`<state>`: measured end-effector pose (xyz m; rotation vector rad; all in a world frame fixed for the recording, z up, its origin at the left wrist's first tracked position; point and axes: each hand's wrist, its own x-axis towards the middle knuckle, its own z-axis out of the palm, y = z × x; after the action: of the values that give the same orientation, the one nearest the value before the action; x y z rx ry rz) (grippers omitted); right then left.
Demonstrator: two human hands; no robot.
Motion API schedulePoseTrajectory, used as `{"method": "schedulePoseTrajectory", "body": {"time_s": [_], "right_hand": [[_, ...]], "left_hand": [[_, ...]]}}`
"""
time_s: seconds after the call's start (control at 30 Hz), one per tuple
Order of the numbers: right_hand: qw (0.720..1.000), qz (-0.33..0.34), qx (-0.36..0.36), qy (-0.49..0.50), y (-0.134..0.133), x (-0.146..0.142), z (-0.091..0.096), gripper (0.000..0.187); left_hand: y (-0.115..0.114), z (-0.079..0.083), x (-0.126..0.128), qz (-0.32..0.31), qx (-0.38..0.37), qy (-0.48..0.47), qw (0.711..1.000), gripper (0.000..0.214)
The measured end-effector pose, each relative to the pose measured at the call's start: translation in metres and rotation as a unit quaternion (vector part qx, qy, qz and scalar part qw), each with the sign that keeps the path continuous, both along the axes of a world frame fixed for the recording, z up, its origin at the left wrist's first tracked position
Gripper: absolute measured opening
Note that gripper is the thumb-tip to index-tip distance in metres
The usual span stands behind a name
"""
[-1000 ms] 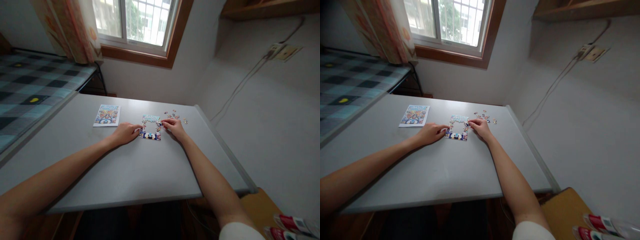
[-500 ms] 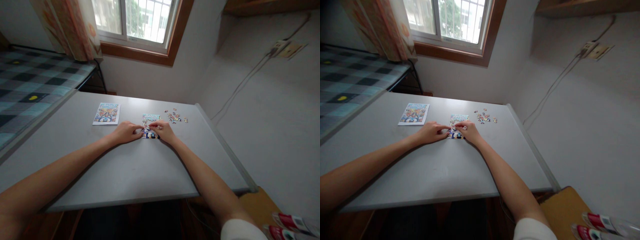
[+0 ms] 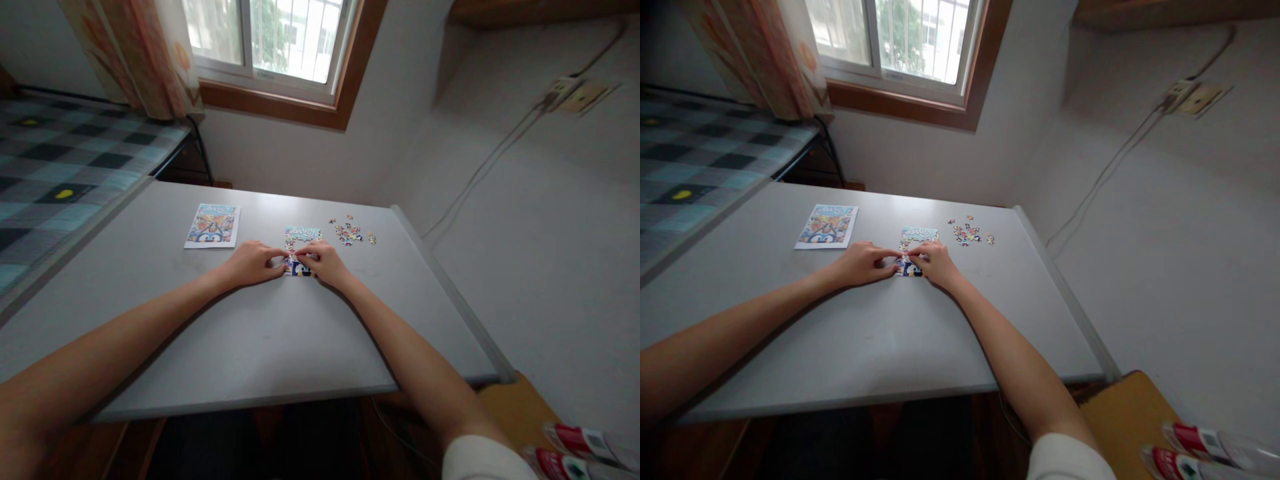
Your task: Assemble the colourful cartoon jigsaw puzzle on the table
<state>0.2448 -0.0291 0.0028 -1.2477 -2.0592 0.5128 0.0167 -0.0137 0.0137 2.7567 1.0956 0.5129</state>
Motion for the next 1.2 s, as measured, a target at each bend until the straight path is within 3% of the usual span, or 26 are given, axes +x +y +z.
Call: {"method": "schedulePoseTrajectory", "body": {"time_s": [0.57,1.2], "right_hand": [[1.000,-0.004,0.006,-0.023,0.0025,0.0000,-0.0071,0.013],[0.999,-0.005,0.021,-0.026,0.0017,0.0072,-0.0041,0.029]], "left_hand": [[-0.0002,0.0003,0.0006,0.003,-0.005,-0.004,1.000,0.040],[-0.0012,0.0011,-0.0004,0.009,-0.011,0.000,1.000,0.039]]}}
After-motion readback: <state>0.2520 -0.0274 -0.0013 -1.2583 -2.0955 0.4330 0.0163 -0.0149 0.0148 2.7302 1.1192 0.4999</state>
